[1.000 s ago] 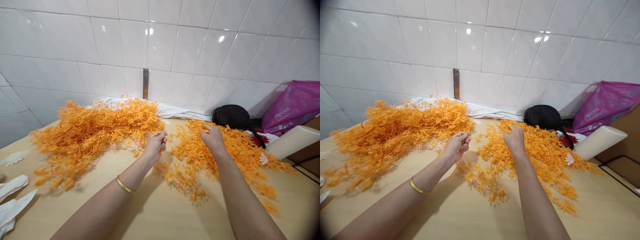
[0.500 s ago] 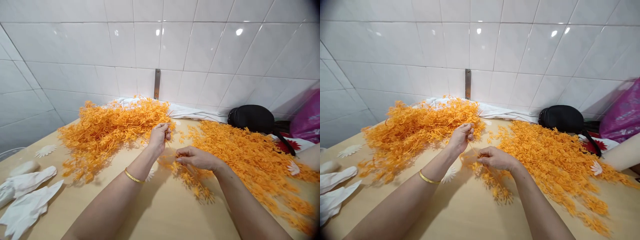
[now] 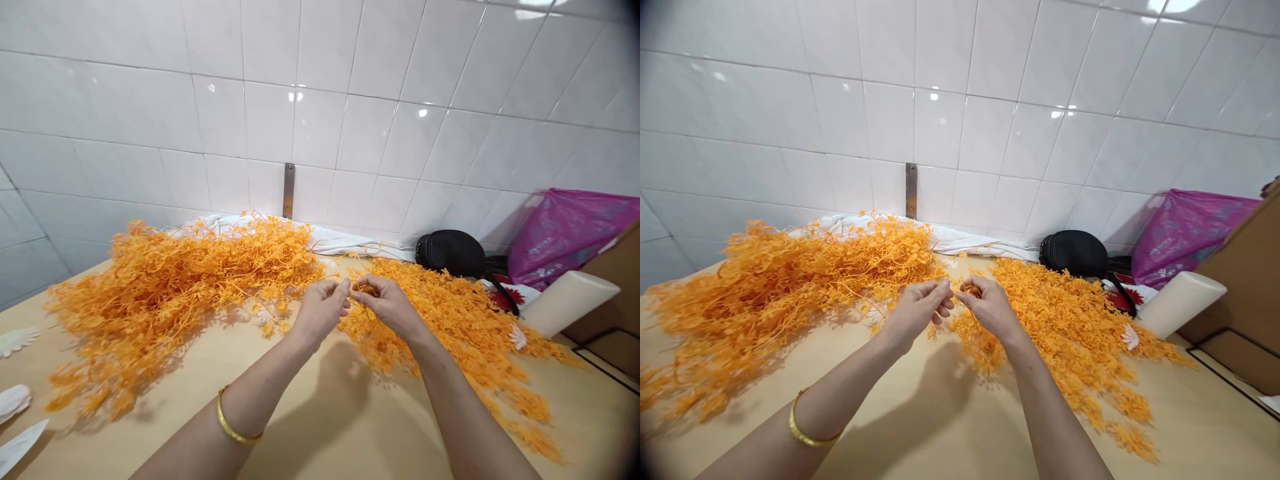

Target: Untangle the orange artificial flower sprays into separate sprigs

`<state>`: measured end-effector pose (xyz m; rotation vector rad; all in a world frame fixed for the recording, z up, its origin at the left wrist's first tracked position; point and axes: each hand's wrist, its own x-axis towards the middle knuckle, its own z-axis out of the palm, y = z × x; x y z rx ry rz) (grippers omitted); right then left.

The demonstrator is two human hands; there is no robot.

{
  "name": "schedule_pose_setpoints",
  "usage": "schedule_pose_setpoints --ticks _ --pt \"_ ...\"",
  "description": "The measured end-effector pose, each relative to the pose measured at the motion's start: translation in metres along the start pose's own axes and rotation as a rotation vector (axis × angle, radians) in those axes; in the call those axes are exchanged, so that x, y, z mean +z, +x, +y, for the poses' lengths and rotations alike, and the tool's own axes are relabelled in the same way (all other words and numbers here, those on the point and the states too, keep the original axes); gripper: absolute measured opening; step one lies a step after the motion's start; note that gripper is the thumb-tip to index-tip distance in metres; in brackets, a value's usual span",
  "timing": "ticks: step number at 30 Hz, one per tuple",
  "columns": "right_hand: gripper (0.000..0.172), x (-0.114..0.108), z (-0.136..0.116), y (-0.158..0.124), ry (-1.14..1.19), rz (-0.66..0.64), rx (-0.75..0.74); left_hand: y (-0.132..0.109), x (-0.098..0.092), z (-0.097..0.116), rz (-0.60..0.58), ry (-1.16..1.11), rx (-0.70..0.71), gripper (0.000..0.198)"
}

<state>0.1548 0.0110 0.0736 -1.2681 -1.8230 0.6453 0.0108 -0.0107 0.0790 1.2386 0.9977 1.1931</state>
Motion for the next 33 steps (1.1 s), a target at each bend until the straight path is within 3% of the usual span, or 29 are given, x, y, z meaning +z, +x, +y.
schedule_pose_setpoints --ticks 4,10,14,18,23,33 --pt "0.016 0.009 -0.01 -0.005 -0.091 -0.09 -0.104 0.007 0.0 -0.021 -0.028 -0.168 -0.21 0.037" --pt "0.018 0.015 -0.014 -0.006 0.168 -0.289 -0.058 0.017 -0.008 -0.033 0.046 -0.306 -0.236 0.018" --pt "0.017 0.012 -0.003 0.0 0.283 -0.141 0.017 0.019 -0.009 -0.029 0.149 -0.359 -0.247 0.016" --pt "0.02 0.012 0.005 0.004 0.294 -0.014 0.055 0.016 -0.006 -0.027 0.089 -0.392 -0.235 0.018" --pt "0.015 0.02 0.004 0.003 0.375 -0.034 0.047 0.013 -0.001 -0.033 0.005 -0.402 -0.245 0.018" --pt "0.011 0.029 0.014 0.005 0.114 -0.046 -0.011 0.014 0.0 -0.035 0.08 -0.385 -0.256 0.012"
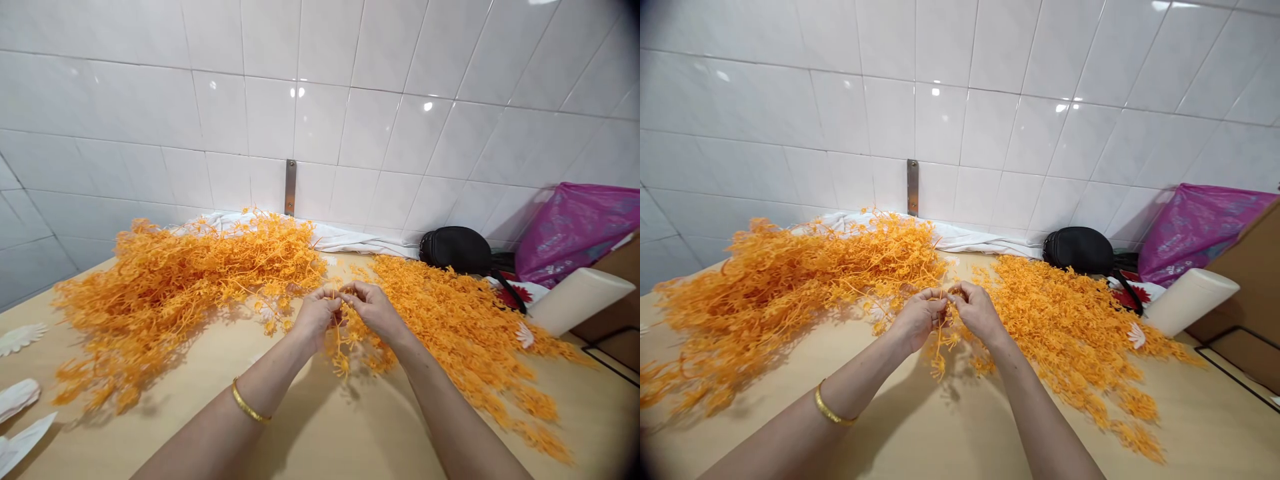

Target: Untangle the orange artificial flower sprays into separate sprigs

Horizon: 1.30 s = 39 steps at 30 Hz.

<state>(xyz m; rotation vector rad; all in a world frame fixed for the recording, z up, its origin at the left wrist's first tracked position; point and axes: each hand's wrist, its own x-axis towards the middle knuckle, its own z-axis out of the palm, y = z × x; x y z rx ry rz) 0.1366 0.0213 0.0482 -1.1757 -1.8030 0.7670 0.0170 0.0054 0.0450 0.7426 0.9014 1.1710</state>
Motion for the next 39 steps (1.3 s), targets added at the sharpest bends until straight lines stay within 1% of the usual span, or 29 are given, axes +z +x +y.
schedule_pose_setpoints --ticks 2,4,7,9,10,11,12,14,16,17,19,21,22,24,25,26,27,28,31,33,36,39 --pt "0.011 -0.001 0.0 0.0 0.031 -0.036 0.013 0.0 -0.001 -0.001 -0.01 0.038 -0.006 0.011" --pt "0.01 -0.002 0.0 -0.001 -0.002 -0.03 0.018 0.001 -0.003 -0.003 -0.009 0.128 0.006 0.009" --pt "0.011 -0.001 0.001 -0.002 -0.099 0.047 0.024 0.002 -0.003 -0.006 -0.019 0.235 0.089 0.015" --pt "0.012 0.004 0.0 -0.003 -0.112 0.119 0.042 0.003 -0.003 -0.008 -0.039 0.226 0.181 0.019" --pt "0.012 0.007 0.0 -0.003 -0.08 0.157 0.054 0.003 -0.003 -0.009 -0.047 0.202 0.218 0.02" --pt "0.012 0.011 -0.001 -0.003 -0.012 0.191 0.071 0.004 -0.003 -0.009 -0.052 0.173 0.228 0.021" --pt "0.012 0.015 -0.002 -0.002 0.108 0.224 0.1 0.005 -0.003 -0.009 -0.059 0.137 0.208 0.021" --pt "0.011 0.022 -0.004 -0.001 0.416 0.279 0.179 0.005 -0.003 -0.008 -0.093 0.055 0.102 0.022" --pt "0.012 0.025 -0.005 0.002 0.65 0.328 0.242 0.005 -0.003 -0.005 -0.155 -0.031 -0.014 0.025" --pt "0.013 0.023 -0.004 0.003 0.708 0.357 0.262 0.004 -0.002 -0.004 -0.193 -0.067 -0.05 0.026" --pt "0.018 0.01 0.002 0.006 0.74 0.435 0.282 0.001 -0.002 0.0 -0.264 -0.114 -0.076 0.028" --pt "0.025 -0.013 0.01 0.007 0.77 0.535 0.311 -0.002 -0.001 0.002 -0.327 -0.138 -0.063 0.029" --pt "0.025 -0.025 0.014 0.007 0.781 0.572 0.323 -0.003 -0.001 0.002 -0.349 -0.141 -0.05 0.029" --pt "0.021 -0.043 0.018 0.007 0.798 0.618 0.339 -0.002 -0.002 0.0 -0.352 -0.138 -0.024 0.029" --pt "0.02 -0.048 0.017 0.007 0.806 0.615 0.348 0.0 -0.004 -0.002 -0.338 -0.129 -0.012 0.028" --pt "0.021 -0.049 0.016 0.006 0.808 0.585 0.357 0.002 -0.005 -0.004 -0.32 -0.113 0.001 0.027" --pt "0.024 -0.047 0.014 0.005 0.8 0.525 0.37 0.004 -0.006 -0.006 -0.302 -0.096 0.017 0.026" --pt "0.027 -0.043 0.011 0.005 0.779 0.441 0.388 0.006 -0.008 -0.008 -0.29 -0.082 0.037 0.025" --pt "0.033 -0.024 0.004 0.001 0.666 0.137 0.425 0.009 -0.01 -0.01 -0.274 -0.062 0.098 0.024" --pt "0.035 -0.014 0.002 -0.002 0.592 -0.02 0.398 0.008 -0.01 -0.008 -0.26 -0.063 0.12 0.024" --pt "0.036 -0.004 0.0 -0.007 0.454 -0.17 0.296 0.006 -0.008 -0.007 -0.226 -0.08 0.128 0.023" --pt "0.031 -0.001 -0.002 -0.009 0.329 -0.236 0.175 0.006 -0.007 -0.007 -0.183 -0.026 0.135 0.017"
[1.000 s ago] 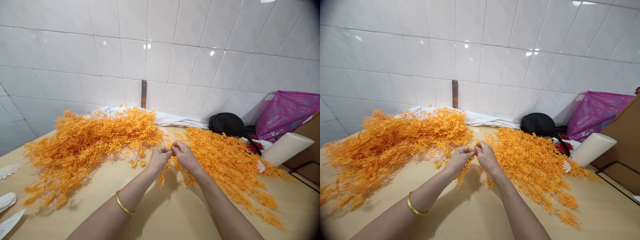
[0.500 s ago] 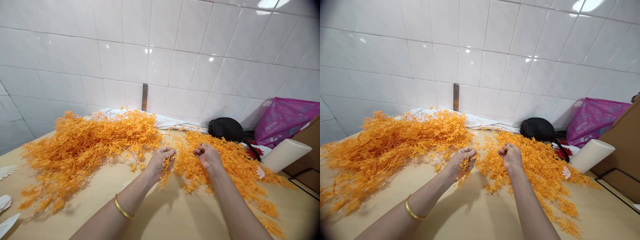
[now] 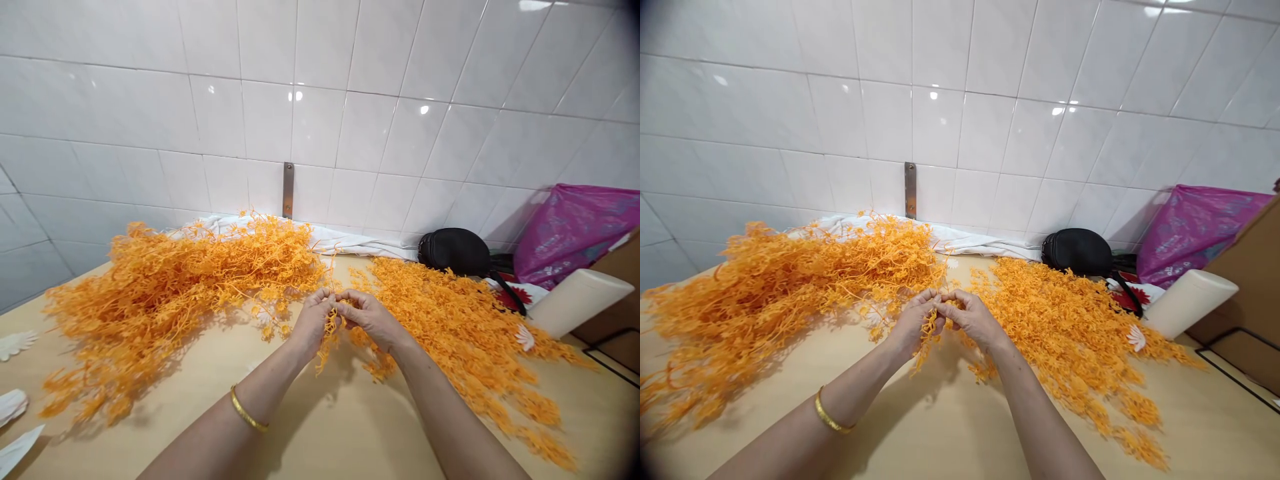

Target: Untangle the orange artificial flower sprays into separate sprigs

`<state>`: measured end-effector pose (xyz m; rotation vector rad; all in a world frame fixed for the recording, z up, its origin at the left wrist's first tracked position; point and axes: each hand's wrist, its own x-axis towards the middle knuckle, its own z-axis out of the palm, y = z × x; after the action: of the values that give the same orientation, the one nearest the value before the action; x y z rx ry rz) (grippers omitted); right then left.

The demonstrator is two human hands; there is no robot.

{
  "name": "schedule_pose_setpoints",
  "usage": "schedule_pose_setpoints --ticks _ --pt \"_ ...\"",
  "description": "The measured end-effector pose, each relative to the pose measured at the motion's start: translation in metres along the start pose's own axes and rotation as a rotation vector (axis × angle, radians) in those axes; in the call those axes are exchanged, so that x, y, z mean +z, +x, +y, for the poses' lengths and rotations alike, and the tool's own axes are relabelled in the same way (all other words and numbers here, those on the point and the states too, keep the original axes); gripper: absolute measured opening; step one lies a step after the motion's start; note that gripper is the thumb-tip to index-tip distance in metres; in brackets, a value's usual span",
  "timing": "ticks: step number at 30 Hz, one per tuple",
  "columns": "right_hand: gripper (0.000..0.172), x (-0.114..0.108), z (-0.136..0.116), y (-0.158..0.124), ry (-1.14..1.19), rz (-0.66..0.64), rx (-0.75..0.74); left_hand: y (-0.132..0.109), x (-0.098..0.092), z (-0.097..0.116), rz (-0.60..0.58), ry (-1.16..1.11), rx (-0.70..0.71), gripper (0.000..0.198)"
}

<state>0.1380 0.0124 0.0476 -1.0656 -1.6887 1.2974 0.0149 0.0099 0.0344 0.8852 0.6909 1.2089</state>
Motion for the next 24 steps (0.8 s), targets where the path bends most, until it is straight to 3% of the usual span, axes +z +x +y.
schedule_pose_setpoints --ticks 5,10,12,17,21,24 --pt "0.028 0.001 0.003 0.003 -0.202 0.019 -0.121 0.002 -0.002 -0.004 0.124 0.368 0.14 0.012" --pt "0.034 0.001 0.008 0.006 -0.454 0.18 -0.212 0.002 -0.004 -0.005 0.138 0.498 0.107 0.015" --pt "0.034 0.001 0.008 0.005 -0.329 0.166 -0.18 0.002 -0.005 -0.001 0.078 0.423 0.052 0.017" --pt "0.032 0.014 0.005 0.006 0.333 0.112 -0.092 0.005 -0.011 0.011 -0.232 0.018 -0.104 0.026" --pt "0.033 0.029 -0.005 0.008 0.492 0.209 -0.129 0.005 -0.013 0.015 -0.374 -0.167 -0.06 0.03" --pt "0.034 0.016 -0.013 0.007 0.521 0.389 -0.135 0.0 -0.01 0.02 -0.387 -0.242 -0.075 0.024"
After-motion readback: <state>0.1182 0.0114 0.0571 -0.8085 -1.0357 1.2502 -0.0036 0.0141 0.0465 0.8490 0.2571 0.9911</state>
